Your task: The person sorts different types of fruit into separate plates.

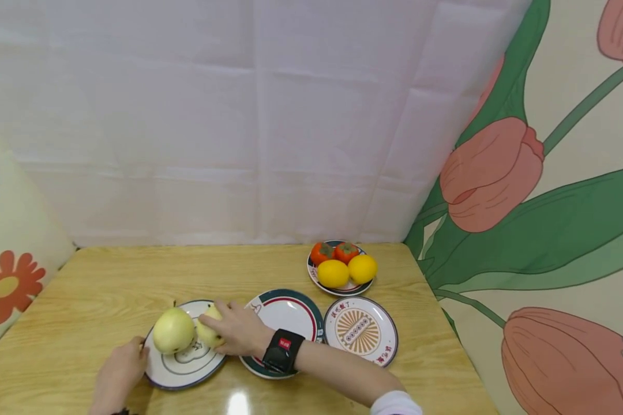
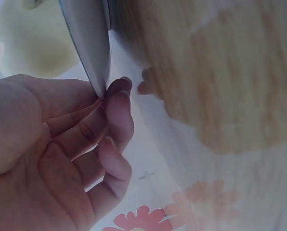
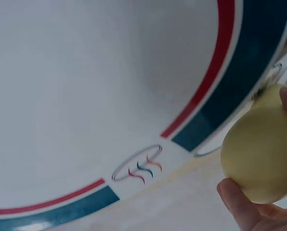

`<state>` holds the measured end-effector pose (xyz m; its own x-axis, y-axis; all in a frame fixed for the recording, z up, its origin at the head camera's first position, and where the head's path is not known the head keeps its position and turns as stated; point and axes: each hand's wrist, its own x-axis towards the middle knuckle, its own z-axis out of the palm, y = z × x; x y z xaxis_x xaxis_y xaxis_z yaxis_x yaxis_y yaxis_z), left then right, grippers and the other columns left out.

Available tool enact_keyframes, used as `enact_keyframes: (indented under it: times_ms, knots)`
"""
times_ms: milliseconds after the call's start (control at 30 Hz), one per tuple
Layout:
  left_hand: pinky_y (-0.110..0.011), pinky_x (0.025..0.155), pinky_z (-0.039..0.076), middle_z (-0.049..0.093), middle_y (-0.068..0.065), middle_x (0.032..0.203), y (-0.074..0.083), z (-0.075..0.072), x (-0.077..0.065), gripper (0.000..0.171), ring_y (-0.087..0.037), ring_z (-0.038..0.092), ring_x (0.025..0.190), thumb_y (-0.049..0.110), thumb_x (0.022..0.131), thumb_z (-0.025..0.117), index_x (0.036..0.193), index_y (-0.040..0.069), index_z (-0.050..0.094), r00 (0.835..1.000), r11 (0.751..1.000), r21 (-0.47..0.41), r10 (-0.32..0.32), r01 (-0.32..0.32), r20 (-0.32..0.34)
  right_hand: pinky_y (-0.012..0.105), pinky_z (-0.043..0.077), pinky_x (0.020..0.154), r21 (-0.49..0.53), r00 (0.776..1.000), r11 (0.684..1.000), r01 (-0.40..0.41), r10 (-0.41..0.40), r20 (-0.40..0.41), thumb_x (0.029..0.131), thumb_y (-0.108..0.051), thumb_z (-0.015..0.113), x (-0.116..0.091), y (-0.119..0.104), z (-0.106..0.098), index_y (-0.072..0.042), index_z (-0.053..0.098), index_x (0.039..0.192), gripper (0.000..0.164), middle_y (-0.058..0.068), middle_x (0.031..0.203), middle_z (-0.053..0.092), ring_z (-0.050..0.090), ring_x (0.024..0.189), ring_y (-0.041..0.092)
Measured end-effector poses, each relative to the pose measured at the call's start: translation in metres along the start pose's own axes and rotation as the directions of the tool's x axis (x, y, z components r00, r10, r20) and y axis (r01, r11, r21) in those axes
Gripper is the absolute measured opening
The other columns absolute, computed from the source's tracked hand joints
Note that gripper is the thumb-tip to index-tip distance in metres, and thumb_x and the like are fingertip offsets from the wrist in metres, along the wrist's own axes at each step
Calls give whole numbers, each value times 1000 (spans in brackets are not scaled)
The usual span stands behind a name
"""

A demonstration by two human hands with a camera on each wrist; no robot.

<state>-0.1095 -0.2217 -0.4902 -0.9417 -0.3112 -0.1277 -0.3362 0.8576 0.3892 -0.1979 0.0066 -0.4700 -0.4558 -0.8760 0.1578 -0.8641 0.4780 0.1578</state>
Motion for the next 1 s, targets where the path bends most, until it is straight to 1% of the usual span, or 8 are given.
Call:
enact_keyframes:
  times_ms: [200,300,400,533,667,800,900,1000]
  knots:
    - [-47,54,44,58,-35,93,1,2,1,25,-49,59,76,6,89,49,106,-12,52,1000,1000,0,2,-2,1,18,45,59,40,999,999,3,-5,49,72,-59,65,-4,-5,11,-34,33,135,75,2,130,37,50,102,15]
    - [-48,54,45,58,-35,93,1,3,1,25,-49,58,76,6,89,49,105,-12,52,1000,1000,-4,3,-3,-1,22,48,65,62,997,998,0,-4,75,72,-63,62,-6,-2,7,-36,31,137,77,4,135,36,49,109,17]
    - [-49,55,45,58,-36,93,0,3,1,25,-50,58,76,6,89,48,105,-12,52,1000,1000,-17,7,-7,-7,32,49,81,74,995,997,-3,-4,98,72,-70,54,-10,12,-4,-38,28,139,79,6,141,34,46,119,21]
    - [-50,55,45,57,-37,94,-3,3,1,25,-51,58,78,6,89,48,105,-12,51,1000,1000,-29,5,-6,-18,48,39,99,82,988,992,-96,84,132,74,-72,48,-19,51,-21,-38,24,142,79,10,148,28,36,131,31]
    - [-51,57,46,56,-38,95,-7,2,1,25,-52,57,80,7,89,48,105,-12,51,1000,1000,-27,8,-8,-7,56,35,99,79,954,955,-284,274,118,77,-62,57,-36,107,-30,-35,27,142,76,13,149,25,32,132,39]
    - [-52,58,45,55,-38,98,-9,2,2,25,-54,56,82,8,89,47,106,-11,51,1000,999,-35,14,-14,0,56,34,99,12,899,903,-429,426,103,74,-55,66,-62,159,-22,-30,33,140,77,17,147,27,34,127,43]
    - [-52,59,45,55,-38,98,-8,2,2,25,-54,56,82,7,89,47,106,-11,51,1000,999,-36,19,-19,0,56,39,95,-4,864,870,-492,489,123,71,-52,70,-83,182,-13,-29,37,138,78,19,143,31,38,124,44]
    - [-52,58,45,56,-38,96,-7,3,3,26,-53,57,80,7,89,48,106,-12,51,1000,999,-33,27,-27,0,56,43,88,42,845,850,-524,514,149,71,-48,73,-98,191,-7,-26,39,137,77,20,138,36,41,120,44]
